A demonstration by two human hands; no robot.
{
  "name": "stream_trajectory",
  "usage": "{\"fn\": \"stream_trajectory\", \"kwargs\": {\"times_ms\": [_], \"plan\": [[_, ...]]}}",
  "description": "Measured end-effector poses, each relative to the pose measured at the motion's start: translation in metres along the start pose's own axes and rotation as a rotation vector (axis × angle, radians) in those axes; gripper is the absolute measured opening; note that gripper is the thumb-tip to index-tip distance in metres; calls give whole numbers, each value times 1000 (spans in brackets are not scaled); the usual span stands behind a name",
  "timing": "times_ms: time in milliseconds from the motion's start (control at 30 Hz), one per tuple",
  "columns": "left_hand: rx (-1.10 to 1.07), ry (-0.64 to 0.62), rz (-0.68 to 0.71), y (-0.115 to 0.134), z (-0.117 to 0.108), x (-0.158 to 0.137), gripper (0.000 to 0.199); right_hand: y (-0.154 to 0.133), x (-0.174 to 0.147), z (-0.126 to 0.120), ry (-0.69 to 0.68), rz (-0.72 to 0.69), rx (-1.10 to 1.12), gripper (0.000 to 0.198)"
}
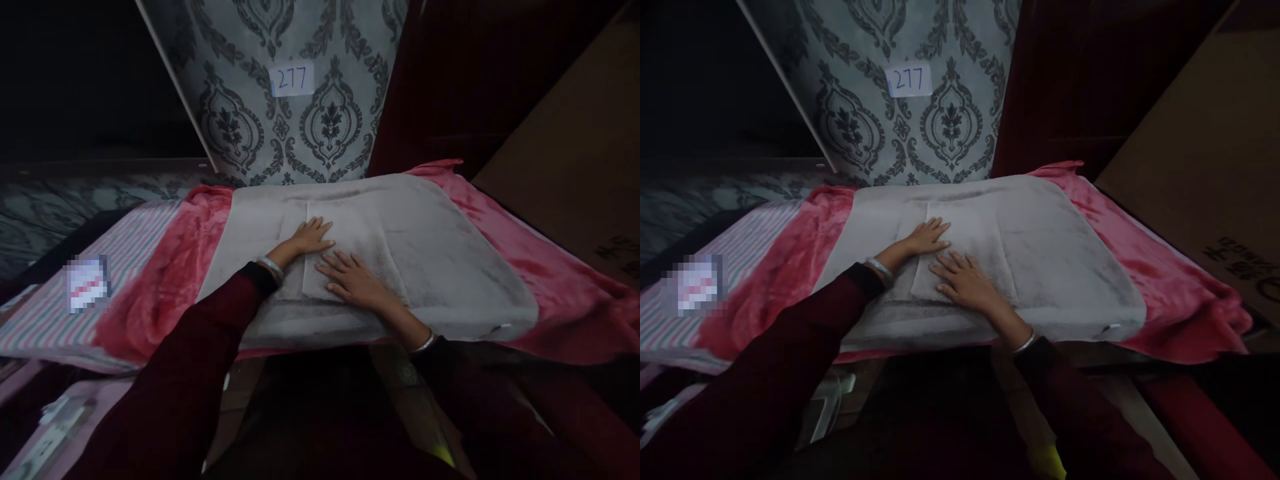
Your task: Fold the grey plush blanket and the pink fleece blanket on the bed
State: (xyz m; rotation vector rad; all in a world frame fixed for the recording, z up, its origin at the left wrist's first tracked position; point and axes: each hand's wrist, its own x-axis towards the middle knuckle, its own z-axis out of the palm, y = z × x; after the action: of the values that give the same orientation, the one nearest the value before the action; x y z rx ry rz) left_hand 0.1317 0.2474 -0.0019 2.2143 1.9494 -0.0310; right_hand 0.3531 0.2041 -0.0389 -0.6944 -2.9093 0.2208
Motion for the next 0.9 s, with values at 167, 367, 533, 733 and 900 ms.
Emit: {"fn": "stream_trajectory", "kwargs": {"times_ms": [167,367,533,733,900], "plan": [[18,123,74,-3,29,-83,59,-4,-6,6,86,82,19,57],[-30,144,49,-5,38,-128,55,-21,-32,15,120,217,-55,57],[-67,150,17,9,23,-135,50,-15,-52,1,149,221,8,52],[-10,166,139,50,40,-146,54,9,-61,-8,223,412,-96,56],[-16,257,126,45,61,-150,57,12,-66,8,134,431,-95,56]]}}
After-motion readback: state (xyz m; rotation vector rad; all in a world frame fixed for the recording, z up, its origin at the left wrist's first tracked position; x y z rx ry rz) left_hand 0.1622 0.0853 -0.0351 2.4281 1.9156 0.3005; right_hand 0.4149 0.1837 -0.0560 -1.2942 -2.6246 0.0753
